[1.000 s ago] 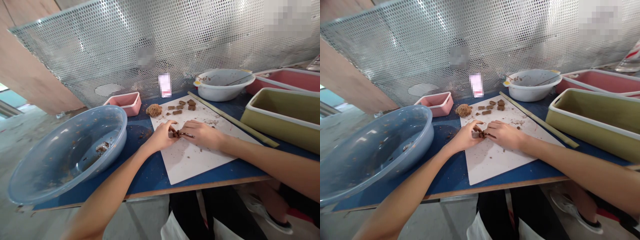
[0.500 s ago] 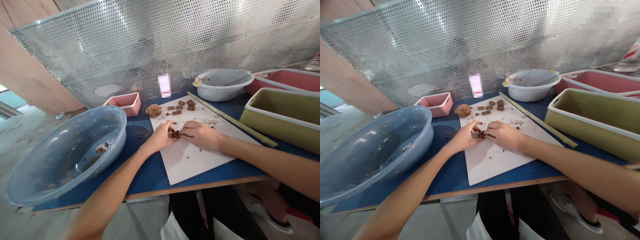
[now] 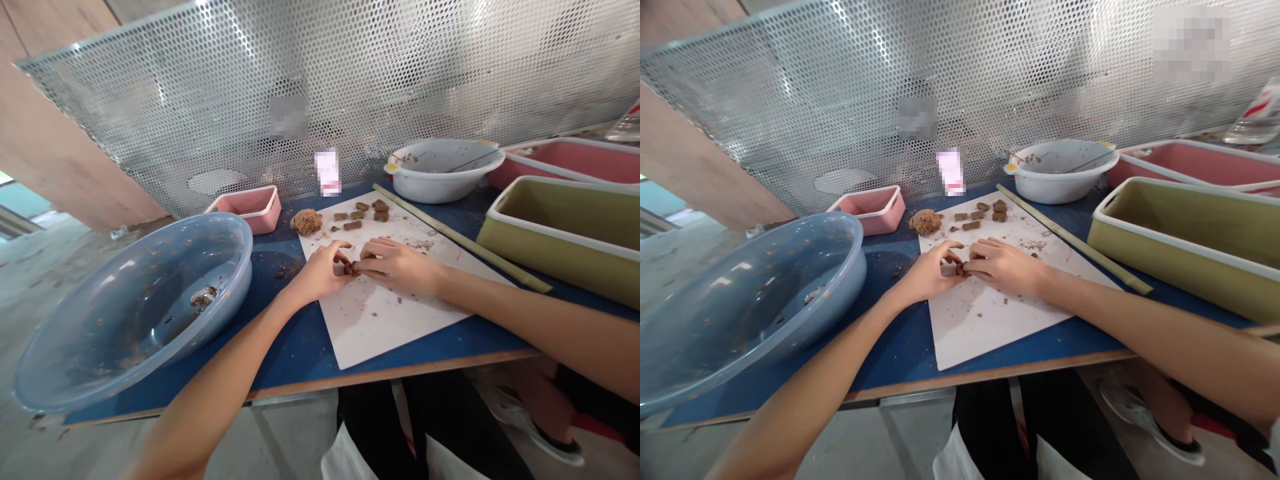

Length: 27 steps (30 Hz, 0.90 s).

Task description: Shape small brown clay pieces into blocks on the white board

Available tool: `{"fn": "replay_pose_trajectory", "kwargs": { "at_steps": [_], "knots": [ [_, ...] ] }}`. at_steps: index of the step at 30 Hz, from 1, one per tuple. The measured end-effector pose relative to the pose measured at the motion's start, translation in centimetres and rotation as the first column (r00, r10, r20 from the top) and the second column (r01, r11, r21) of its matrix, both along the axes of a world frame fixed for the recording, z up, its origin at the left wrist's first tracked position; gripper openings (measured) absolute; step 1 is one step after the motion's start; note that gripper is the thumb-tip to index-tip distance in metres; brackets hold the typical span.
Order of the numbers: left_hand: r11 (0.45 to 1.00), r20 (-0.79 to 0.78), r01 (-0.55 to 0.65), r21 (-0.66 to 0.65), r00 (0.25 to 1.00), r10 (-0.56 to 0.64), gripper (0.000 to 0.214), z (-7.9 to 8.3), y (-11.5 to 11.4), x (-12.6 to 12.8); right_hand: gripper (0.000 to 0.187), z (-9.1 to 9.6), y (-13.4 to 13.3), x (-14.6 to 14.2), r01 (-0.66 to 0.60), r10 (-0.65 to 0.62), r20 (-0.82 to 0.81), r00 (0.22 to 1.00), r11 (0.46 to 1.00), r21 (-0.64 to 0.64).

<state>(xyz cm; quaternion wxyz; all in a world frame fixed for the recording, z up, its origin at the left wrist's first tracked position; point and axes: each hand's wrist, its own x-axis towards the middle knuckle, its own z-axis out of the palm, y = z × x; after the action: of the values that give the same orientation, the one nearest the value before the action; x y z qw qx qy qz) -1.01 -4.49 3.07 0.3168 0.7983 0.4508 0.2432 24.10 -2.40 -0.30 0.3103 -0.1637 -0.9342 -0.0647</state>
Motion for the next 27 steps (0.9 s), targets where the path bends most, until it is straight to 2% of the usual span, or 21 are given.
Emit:
{"fn": "replay_pose_trajectory", "kwargs": {
  "at_steps": [5,11,14,17,20,24,27],
  "knots": [
    [1.0,0.015,0.007,-0.012,1.0,-0.007,0.062,-0.3,0.1,-0.1,0.025,0.2,0.0,0.0,0.009,-0.008,0.014,1.0,1.0,-0.028],
    [1.0,0.018,0.01,-0.022,1.0,-0.009,0.064,-0.2,0.0,-0.2,0.016,0.6,0.0,0.1,0.08,-0.101,-0.107,0.989,0.981,-0.179],
    [0.998,-0.064,0.014,0.067,0.998,-0.01,0.06,0.0,0.1,-0.5,0.018,0.7,0.2,0.5,0.088,-0.108,-0.101,0.989,0.978,-0.187],
    [0.985,-0.153,0.038,0.168,0.988,-0.012,0.046,0.2,0.3,-0.7,0.022,0.8,0.3,0.8,0.067,-0.083,-0.086,0.993,0.981,-0.18],
    [0.982,-0.185,0.045,0.181,0.983,-0.011,0.035,0.2,0.3,-0.7,0.024,0.9,0.2,0.9,0.044,-0.057,-0.065,0.996,0.983,-0.177],
    [0.987,-0.164,0.025,0.161,0.987,0.002,0.049,0.1,0.1,-0.4,0.024,0.6,0.1,0.8,0.036,-0.046,-0.052,0.998,0.985,-0.171],
    [0.99,-0.149,0.022,0.141,0.989,-0.001,0.052,0.1,0.0,-0.3,0.024,0.4,0.2,0.7,0.031,-0.042,-0.059,0.997,0.984,-0.177]
  ]
}}
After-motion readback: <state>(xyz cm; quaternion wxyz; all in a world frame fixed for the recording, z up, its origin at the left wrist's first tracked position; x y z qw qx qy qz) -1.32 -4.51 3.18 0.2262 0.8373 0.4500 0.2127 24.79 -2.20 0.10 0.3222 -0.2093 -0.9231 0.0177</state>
